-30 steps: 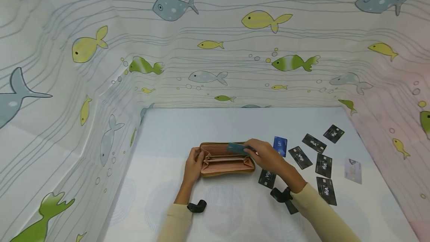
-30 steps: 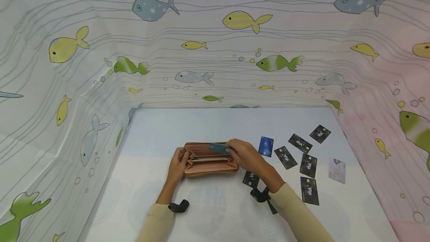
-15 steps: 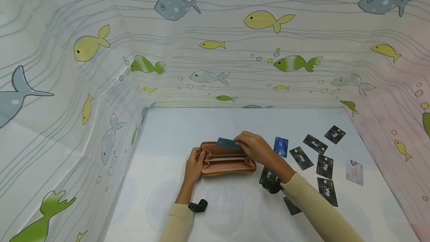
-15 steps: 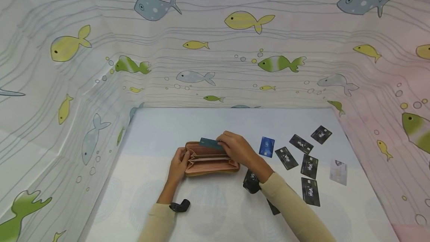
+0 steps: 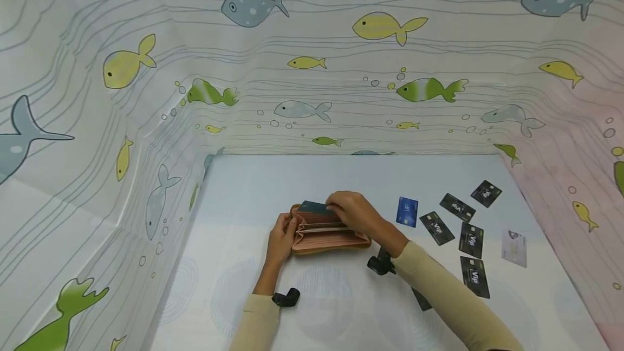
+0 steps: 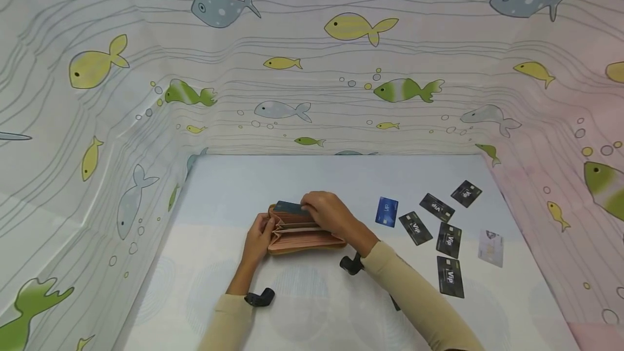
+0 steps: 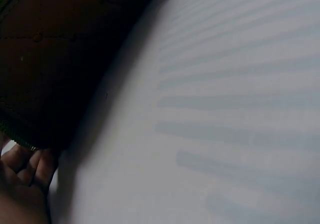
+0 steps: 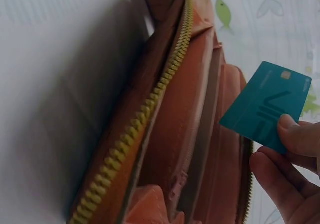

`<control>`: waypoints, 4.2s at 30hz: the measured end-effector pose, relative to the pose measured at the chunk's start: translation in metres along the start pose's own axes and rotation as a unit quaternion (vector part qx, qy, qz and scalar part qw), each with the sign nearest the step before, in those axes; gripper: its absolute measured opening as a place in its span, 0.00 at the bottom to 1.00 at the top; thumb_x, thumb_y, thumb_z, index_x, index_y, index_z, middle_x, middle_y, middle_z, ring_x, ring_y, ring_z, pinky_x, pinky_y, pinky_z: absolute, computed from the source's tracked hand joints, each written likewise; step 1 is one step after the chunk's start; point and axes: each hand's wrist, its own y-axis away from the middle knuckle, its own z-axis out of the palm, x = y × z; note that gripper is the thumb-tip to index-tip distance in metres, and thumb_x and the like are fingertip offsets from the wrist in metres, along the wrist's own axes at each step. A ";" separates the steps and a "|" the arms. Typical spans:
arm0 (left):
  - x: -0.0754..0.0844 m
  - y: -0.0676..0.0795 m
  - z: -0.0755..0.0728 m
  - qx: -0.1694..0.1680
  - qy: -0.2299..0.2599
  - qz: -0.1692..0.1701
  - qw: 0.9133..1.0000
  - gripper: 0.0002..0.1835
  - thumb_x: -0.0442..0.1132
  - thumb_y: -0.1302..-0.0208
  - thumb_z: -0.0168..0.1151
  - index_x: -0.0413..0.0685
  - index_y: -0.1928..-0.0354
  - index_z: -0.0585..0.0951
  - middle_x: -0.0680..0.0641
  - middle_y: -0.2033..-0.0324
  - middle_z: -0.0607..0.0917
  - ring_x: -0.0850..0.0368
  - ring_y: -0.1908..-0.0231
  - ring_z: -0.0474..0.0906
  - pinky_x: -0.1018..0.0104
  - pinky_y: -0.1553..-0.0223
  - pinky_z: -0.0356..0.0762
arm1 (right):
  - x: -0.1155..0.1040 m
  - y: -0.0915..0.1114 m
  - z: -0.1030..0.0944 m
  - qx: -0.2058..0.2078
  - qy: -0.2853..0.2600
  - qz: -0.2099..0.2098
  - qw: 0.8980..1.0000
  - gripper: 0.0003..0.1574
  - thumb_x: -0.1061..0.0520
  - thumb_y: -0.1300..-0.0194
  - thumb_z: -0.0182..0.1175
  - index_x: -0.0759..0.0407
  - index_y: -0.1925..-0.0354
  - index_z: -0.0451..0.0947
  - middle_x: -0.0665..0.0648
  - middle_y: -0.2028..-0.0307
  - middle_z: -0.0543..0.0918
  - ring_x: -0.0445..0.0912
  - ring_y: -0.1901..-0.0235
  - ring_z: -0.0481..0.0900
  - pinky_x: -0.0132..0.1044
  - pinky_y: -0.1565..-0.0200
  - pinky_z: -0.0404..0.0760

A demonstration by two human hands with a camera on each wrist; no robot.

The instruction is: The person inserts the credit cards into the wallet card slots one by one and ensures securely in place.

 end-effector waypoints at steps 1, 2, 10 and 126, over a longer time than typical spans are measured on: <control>0.000 0.000 0.000 -0.001 0.000 0.000 1.000 0.15 0.52 0.22 0.49 0.54 0.45 0.77 0.48 0.51 0.87 0.63 0.64 0.82 0.69 0.65 0.78 | 0.000 -0.001 0.002 -0.002 -0.001 -0.001 1.000 0.05 0.61 0.32 0.64 0.56 0.59 0.86 0.52 0.62 0.89 0.43 0.60 0.87 0.36 0.56 0.85; 0.000 -0.001 0.000 -0.003 0.001 0.000 1.000 0.15 0.52 0.22 0.49 0.54 0.45 0.77 0.48 0.51 0.87 0.63 0.65 0.82 0.68 0.66 0.78 | 0.001 -0.002 0.003 -0.003 -0.001 -0.003 1.000 0.05 0.61 0.32 0.64 0.56 0.59 0.86 0.52 0.62 0.89 0.43 0.60 0.87 0.35 0.56 0.85; 0.000 0.000 0.000 -0.003 0.003 0.001 1.000 0.13 0.49 0.22 0.50 0.54 0.46 0.78 0.49 0.52 0.87 0.64 0.65 0.81 0.69 0.68 0.77 | 0.004 -0.006 0.013 -0.006 0.012 -0.017 1.000 0.04 0.60 0.31 0.64 0.56 0.60 0.86 0.51 0.63 0.89 0.42 0.62 0.86 0.35 0.58 0.85; -0.005 0.004 0.005 0.009 -0.035 0.027 0.999 0.11 0.49 0.22 0.51 0.55 0.47 0.77 0.48 0.59 0.87 0.59 0.63 0.84 0.67 0.66 0.80 | 0.001 -0.012 0.045 -0.057 0.201 -0.121 0.970 0.11 0.66 0.34 0.64 0.53 0.57 0.84 0.53 0.65 0.79 0.43 0.67 0.77 0.31 0.66 0.79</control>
